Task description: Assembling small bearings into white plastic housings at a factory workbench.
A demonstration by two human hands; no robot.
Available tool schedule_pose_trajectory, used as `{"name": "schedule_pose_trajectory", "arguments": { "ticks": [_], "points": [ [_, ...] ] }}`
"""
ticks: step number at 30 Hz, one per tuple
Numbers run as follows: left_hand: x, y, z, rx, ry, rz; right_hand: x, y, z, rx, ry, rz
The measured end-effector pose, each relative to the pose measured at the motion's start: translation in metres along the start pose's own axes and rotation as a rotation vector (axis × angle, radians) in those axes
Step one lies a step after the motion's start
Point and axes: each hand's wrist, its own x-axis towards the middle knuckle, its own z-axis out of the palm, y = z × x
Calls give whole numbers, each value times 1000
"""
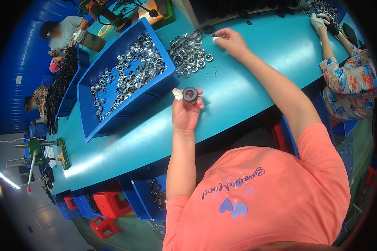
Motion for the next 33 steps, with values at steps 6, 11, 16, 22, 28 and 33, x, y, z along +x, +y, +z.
{"name": "schedule_pose_trajectory", "arguments": {
  "ticks": [6, 11, 16, 22, 28, 33],
  "points": [
    [-4, 1, -2, -56, -68, 80, -45, -80, 8, 290, -404, 7],
    [-3, 1, -2, -61, -68, 88, -82, -92, 25, 364, -504, 88],
    [-2, 1, -4, -79, -47, 100, -103, -95, 34, 541, -590, 97],
    [-1, 1, 1, 14, -11, 140, -111, -74, 41, 663, -628, 112],
    [1, -1, 1, 45, -3, 153, -113, -72, 41, 663, -673, 86],
    [-1, 1, -3, 11, -50, 115, -114, -74, 40, 620, -631, 78]
  ]
}}
